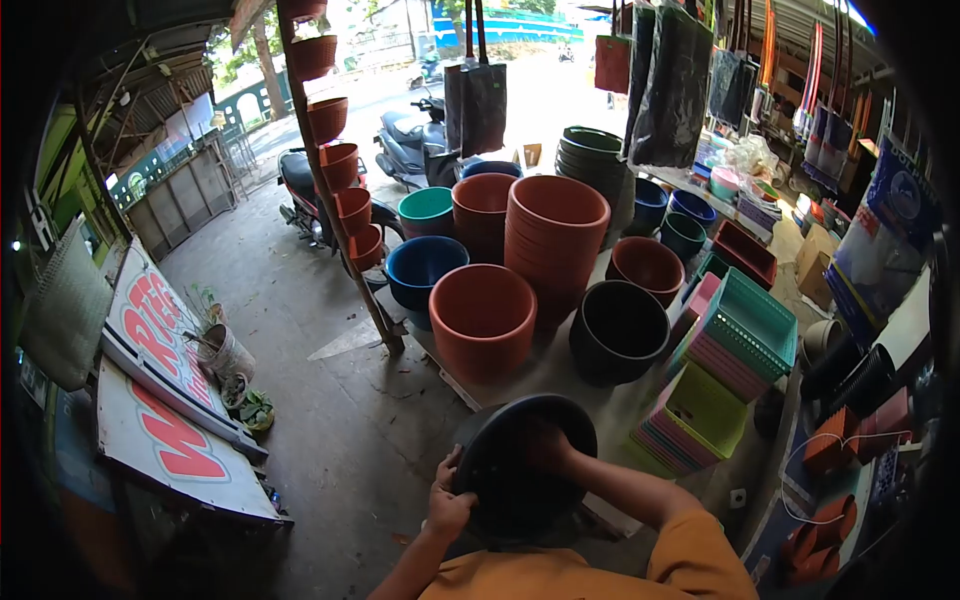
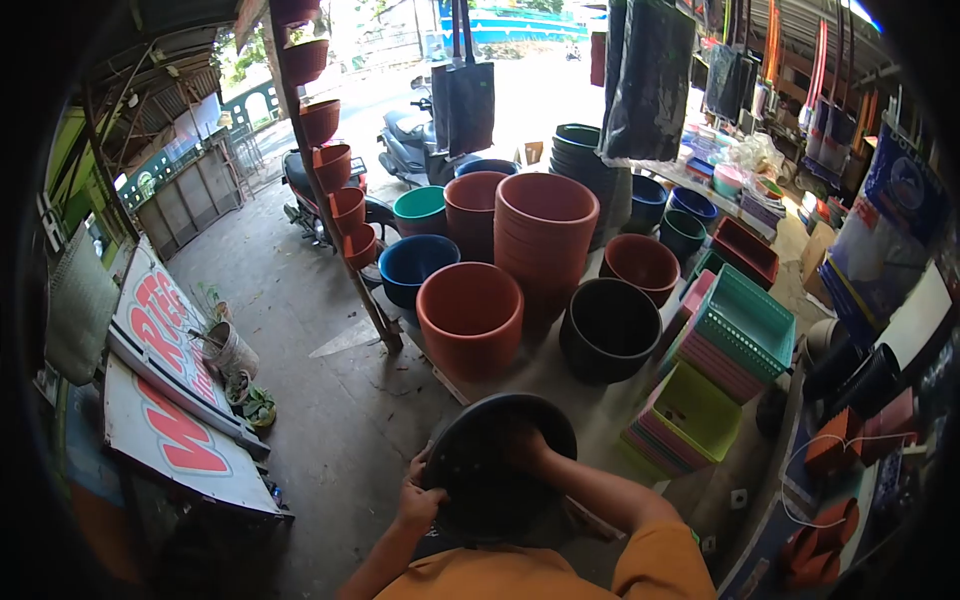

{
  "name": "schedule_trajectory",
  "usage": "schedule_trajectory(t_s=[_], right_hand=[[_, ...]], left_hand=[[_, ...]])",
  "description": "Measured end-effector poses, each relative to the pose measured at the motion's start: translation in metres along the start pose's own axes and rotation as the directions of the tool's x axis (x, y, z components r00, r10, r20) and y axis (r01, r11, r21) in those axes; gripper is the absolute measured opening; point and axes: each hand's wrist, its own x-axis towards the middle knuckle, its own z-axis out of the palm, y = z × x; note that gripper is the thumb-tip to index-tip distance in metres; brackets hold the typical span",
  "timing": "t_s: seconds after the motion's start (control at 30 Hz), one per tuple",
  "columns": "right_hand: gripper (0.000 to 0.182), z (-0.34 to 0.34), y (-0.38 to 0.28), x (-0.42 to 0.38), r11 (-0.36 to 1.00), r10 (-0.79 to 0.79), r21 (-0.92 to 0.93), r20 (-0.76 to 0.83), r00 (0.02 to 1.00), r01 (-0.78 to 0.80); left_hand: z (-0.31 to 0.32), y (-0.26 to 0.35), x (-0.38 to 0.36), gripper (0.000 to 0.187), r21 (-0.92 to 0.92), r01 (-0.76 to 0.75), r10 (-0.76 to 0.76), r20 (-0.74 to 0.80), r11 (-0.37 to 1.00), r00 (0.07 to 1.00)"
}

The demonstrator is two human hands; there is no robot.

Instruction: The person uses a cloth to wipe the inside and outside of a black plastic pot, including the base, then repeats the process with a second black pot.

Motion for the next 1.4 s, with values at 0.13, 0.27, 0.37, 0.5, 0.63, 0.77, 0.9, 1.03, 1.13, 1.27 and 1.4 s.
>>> schedule_trajectory(t_s=[0.13,0.27,0.37,0.5,0.63,0.77,0.9,1.03,1.13,1.27,1.4], right_hand=[[0.044,0.013,0.001,-0.015,0.996,-0.093,-0.021,-0.188,0.978,0.091],[0.049,0.042,-0.045,-0.042,0.976,0.106,0.102,0.541,0.834,-0.191],[0.052,-0.008,-0.101,-0.026,0.741,0.054,0.477,0.658,0.751,-0.472],[0.046,0.004,-0.123,-0.008,0.303,0.023,0.938,0.171,0.985,-0.170],[0.042,0.092,-0.063,0.011,0.075,0.222,0.994,0.061,0.973,-0.079],[0.045,0.015,-0.037,0.022,-0.852,0.463,0.474,0.484,0.743,0.222],[0.049,-0.039,-0.050,0.020,-0.705,0.698,0.556,0.434,0.570,0.440],[0.050,-0.066,-0.082,0.024,-0.787,0.553,0.537,0.397,0.733,0.303],[0.056,-0.075,-0.105,0.029,-0.837,0.330,0.534,0.671,0.663,-0.124],[0.055,0.067,-0.095,-0.026,0.571,-0.161,0.821,0.087,0.983,0.021],[0.052,-0.011,-0.057,-0.026,0.992,-0.033,0.108,0.736,0.676,-0.069]], left_hand=[[-0.004,-0.007,0.003,0.071,0.014,0.053,-0.053,0.017,0.999,0.998],[-0.001,-0.003,0.000,0.065,0.054,-0.055,0.057,-0.025,0.997,0.998],[0.001,-0.015,-0.002,0.061,-0.027,-0.024,0.023,-0.028,0.999,0.999],[0.010,-0.027,-0.014,0.054,-0.016,-0.103,0.103,0.019,0.995,0.994],[0.014,-0.035,-0.024,0.049,-0.052,-0.088,0.088,0.013,0.995,0.996],[0.019,-0.021,-0.028,0.044,-0.156,-0.055,0.030,-0.157,0.986,0.987],[0.016,-0.032,-0.025,0.044,-0.225,-0.038,0.004,-0.150,0.974,0.989],[0.009,-0.066,-0.023,0.052,-0.217,0.040,-0.061,-0.090,0.975,0.994],[0.019,-0.044,-0.016,0.061,-0.337,0.052,-0.076,-0.060,0.940,0.995],[0.002,-0.026,-0.004,0.071,-0.397,0.100,-0.131,-0.051,0.912,0.990],[-0.041,-0.053,0.004,0.082,-0.161,-0.020,0.010,-0.059,0.987,0.998]])
